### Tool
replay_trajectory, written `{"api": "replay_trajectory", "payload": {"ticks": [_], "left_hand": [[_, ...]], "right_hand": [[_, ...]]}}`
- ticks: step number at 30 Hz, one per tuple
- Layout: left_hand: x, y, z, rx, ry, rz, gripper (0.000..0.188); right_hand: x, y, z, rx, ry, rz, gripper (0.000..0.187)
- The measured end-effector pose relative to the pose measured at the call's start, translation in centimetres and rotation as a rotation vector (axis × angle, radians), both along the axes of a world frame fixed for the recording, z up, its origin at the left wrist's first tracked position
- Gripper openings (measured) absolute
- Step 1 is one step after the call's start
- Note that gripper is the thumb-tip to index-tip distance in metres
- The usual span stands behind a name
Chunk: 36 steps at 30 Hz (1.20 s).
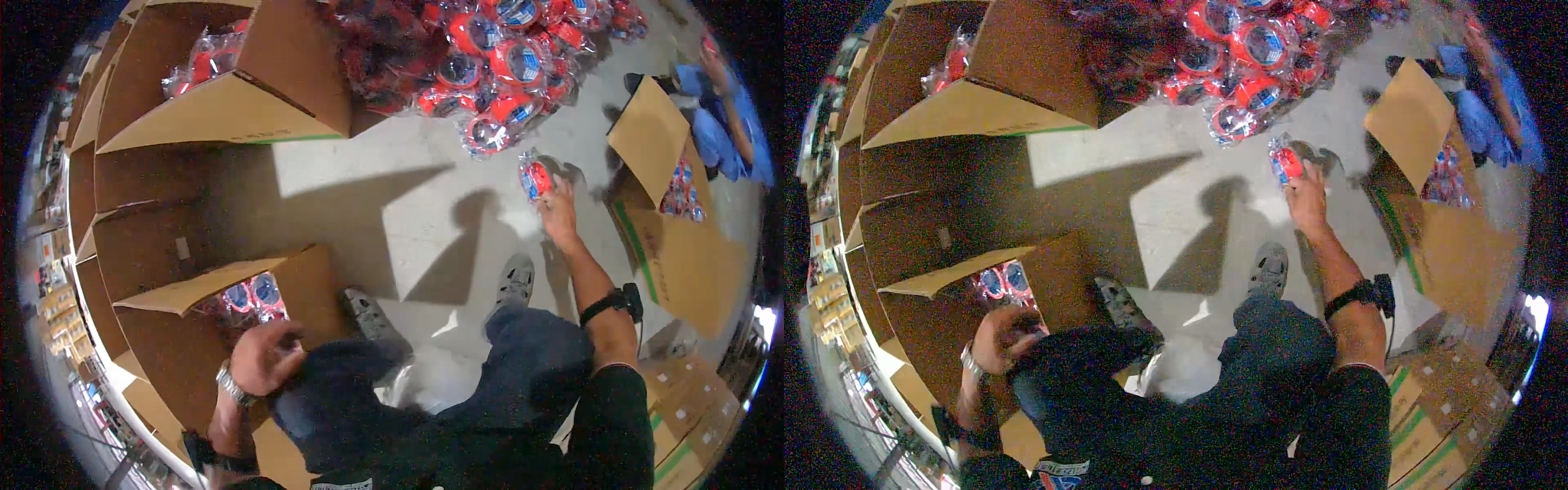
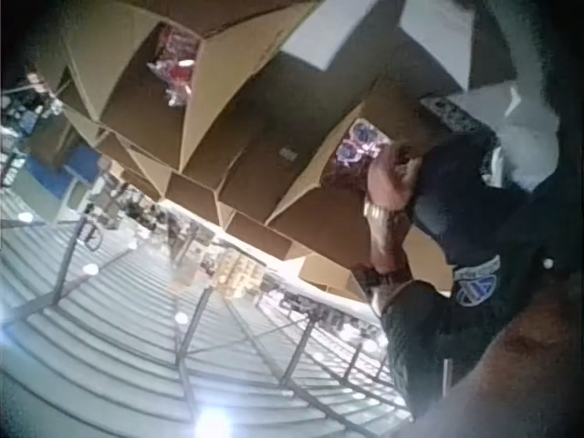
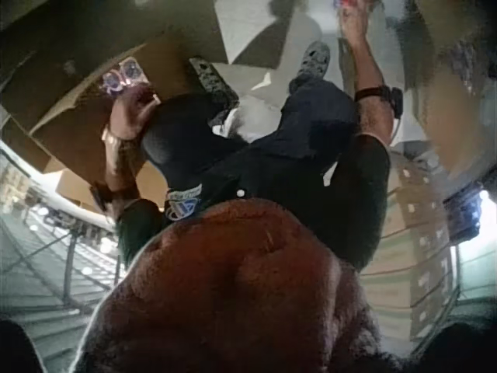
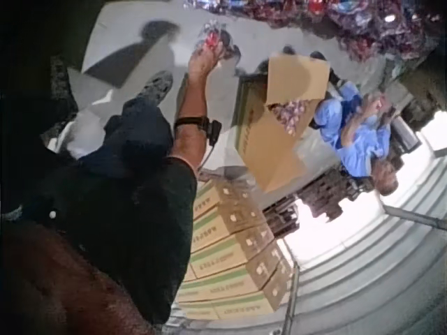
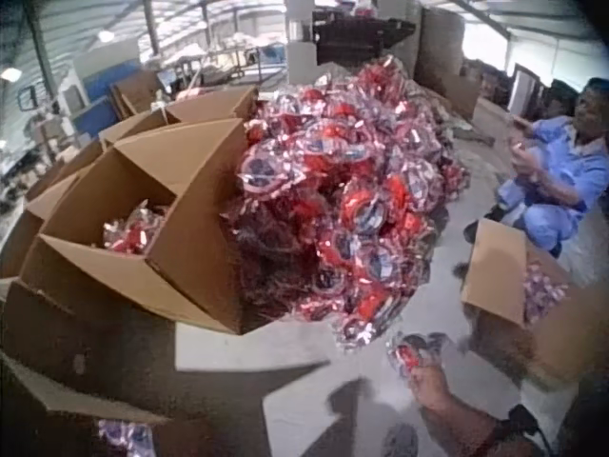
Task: Sorting red tape rolls from a large box into smaller boxes or piles on the floor.
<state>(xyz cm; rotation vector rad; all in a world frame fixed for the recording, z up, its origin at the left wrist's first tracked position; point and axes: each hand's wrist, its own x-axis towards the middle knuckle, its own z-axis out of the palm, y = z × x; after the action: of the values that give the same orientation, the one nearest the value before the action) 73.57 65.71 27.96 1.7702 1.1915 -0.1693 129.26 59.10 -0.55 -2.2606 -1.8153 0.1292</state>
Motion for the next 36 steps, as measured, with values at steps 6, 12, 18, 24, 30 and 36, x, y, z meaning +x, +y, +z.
{"api": "replay_trajectory", "payload": {"ticks": [6,12,18,24,30,36], "left_hand": [[21.6,11.4,-21.7,-0.01,-0.335,-0.111,0.069],[39.1,17.3,-43.6,0.04,-0.343,0.628,0.069],[41.7,14.5,-41.9,0.05,0.096,0.283,0.026],[35.7,10.6,-31.9,-0.725,-0.65,0.376,0.03],[25.7,9.4,-16.5,-0.607,-0.83,0.409,0.049],[12.8,4.4,-3.0,-0.099,-0.888,0.356,0.069]], "right_hand": [[1.6,4.6,-2.6,-0.092,0.296,-0.176,0.016],[2.5,6.4,-4.6,-0.051,0.411,-0.232,0.017],[3.6,5.0,-5.0,-0.127,0.937,-0.542,0.017],[2.9,1.6,-1.1,-0.247,1.417,-0.576,0.015],[-8.4,5.5,12.2,-0.178,1.959,-0.209,0.029],[-18.1,6.1,21.0,-0.284,2.004,0.233,0.031]]}}
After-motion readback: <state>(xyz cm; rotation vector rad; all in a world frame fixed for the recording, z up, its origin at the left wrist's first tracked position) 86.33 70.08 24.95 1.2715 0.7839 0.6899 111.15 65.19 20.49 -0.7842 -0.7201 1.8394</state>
